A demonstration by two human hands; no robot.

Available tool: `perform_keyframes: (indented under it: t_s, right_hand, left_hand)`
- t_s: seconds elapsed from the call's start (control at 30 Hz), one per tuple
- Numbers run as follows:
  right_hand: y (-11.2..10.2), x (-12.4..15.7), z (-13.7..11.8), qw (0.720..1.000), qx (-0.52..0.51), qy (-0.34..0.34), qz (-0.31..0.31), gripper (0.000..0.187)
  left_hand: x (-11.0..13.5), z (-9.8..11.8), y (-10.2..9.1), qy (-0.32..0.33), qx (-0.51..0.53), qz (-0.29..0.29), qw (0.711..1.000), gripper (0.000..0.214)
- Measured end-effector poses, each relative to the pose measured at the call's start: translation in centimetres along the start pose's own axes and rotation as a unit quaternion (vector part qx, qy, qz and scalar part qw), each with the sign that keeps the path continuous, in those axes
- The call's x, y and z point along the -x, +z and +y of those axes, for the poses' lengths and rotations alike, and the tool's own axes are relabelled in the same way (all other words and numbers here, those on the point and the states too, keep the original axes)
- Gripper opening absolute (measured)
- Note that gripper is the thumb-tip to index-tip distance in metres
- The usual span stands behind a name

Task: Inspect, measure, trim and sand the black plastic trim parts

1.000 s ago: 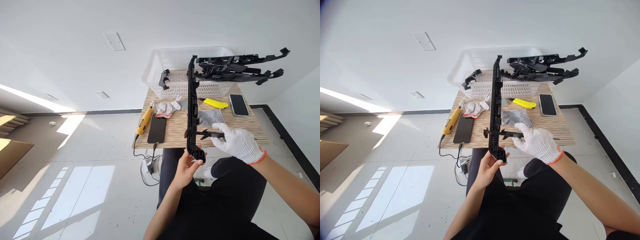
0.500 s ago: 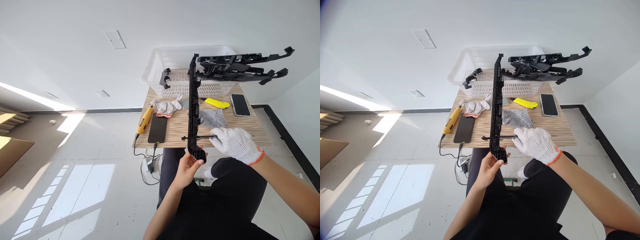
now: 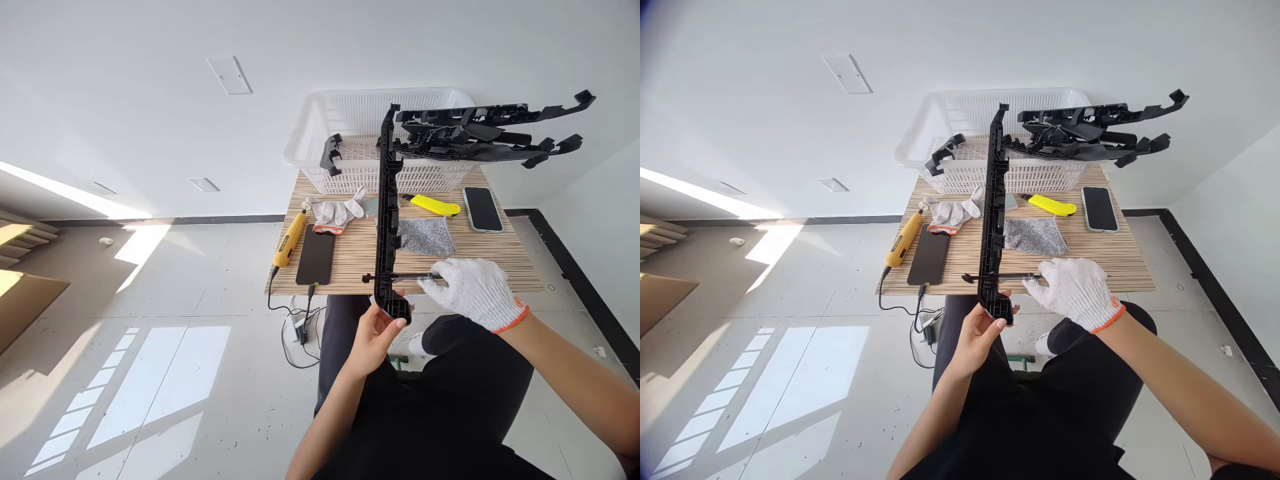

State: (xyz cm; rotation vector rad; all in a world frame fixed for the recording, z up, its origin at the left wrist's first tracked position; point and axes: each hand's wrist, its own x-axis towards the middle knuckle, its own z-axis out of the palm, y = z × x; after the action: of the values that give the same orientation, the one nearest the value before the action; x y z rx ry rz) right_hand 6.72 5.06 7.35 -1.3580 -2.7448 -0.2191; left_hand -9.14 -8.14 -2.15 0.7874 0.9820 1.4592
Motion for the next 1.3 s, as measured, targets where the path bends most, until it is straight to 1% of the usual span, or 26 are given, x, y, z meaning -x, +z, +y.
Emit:
perform_keyframes:
  t_s: [0.23,0.43,0.53,0.7,0.8,1.0,1.2,1.3]
  right_hand:
    - [-0.3,-0.2,-0.3,0.999,0.018,0.016,-0.031,0.052]
    - [-0.6,-0.1,-0.1,1.000,0.015,0.003,-0.025,0.050]
    - [-0.9,0.0,0.0,0.999,0.028,0.001,-0.026,0.055]
    - [-1.5,0.1,-0.1,0.998,0.038,0.024,-0.042,0.060]
    - [-1.6,0.2,-0.1,0.998,0.040,0.023,-0.048,0.060]
    - [-1.3,0.2,-0.1,0.998,0.040,0.015,-0.035,0.061]
    - [-0.8,0.3,0.0,0.999,0.044,0.008,-0.006,0.060]
    - [-0.5,0.3,-0.1,0.999,0.038,0.012,0.001,0.063]
  left_hand:
    - [0.1,0.1,0.0,0.001,-0.008,0.001,1.000,0.043]
    - [0.1,0.0,-0.1,-0.002,-0.006,-0.002,1.000,0.044]
    - [0.1,0.0,-0.1,0.002,-0.015,0.003,1.000,0.044]
    - [-0.1,0.1,-0.1,0.011,-0.022,0.006,1.000,0.044]
    - [-0.1,0.1,-0.1,0.013,-0.021,0.004,1.000,0.043]
    - [0.1,-0.2,-0.3,0.003,-0.013,0.001,1.000,0.043]
    - [0.1,0.1,-0.5,0.001,-0.003,0.003,1.000,0.041]
    - [0.1,0.1,-0.4,0.003,0.003,-0.002,1.000,0.040]
